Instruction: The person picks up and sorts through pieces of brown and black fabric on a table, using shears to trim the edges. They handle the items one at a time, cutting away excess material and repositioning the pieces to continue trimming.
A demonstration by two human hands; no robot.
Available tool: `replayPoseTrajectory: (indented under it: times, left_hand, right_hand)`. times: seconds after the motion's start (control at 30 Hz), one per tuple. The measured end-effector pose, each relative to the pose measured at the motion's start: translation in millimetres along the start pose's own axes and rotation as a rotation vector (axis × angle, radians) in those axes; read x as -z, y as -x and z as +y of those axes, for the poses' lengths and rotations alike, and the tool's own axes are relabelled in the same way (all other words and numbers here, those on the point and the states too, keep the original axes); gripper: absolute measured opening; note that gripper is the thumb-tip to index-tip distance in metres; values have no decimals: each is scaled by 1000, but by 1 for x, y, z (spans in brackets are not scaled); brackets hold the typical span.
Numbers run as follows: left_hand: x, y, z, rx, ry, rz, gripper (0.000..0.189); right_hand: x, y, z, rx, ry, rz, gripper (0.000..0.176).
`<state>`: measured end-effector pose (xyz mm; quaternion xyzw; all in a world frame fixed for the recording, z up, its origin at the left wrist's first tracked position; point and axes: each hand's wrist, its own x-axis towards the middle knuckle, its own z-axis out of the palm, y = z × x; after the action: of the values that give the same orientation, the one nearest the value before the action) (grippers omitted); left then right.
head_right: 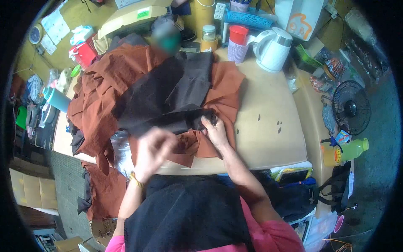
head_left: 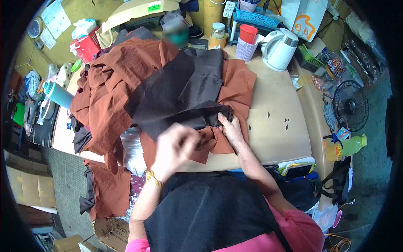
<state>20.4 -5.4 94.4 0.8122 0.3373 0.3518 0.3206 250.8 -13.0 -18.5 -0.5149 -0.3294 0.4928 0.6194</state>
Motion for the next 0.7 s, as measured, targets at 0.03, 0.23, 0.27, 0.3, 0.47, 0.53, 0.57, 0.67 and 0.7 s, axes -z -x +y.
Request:
replayPoseTrajectory:
  times: [0.03, 0.23, 0.27, 0.3, 0.47, 0.53, 0.57, 0.67, 0.7]
  left_hand:
    - [-9, 4, 12, 78, 27, -184, 22]
    - [-48, -12, -36, 62, -211, -77, 23]
    - [-40, -11, -33, 210, -66, -165, 21]
    - [-27, -13, -30, 353, 265, -260, 19]
    - [35, -5, -43, 336, 224, -161, 18]
    - [34, -5, -15, 340, -22, -52, 19]
    - [27, -3, -1, 430, 280, -167, 19]
    - [-15, -1, -5, 123, 237, -283, 31]
    - [-31, 0, -11, 119, 225, -222, 35]
  right_hand:
    - [-1, -2, 1, 0, -82, 6, 23]
    - [-10, -2, -20, 3, -224, -44, 23]
    - [-6, -4, -23, 11, -192, -34, 22]
    - [-1, -7, -21, -1, -190, -4, 21]
    - [15, -15, -9, 27, -178, 17, 19]
    - [11, -10, -12, 7, -208, -3, 18]
    - [7, -5, -17, -2, -224, -5, 17]
    - [-2, 2, -21, -11, -242, -29, 15]
    - [-3, 3, -22, -8, -244, -48, 14]
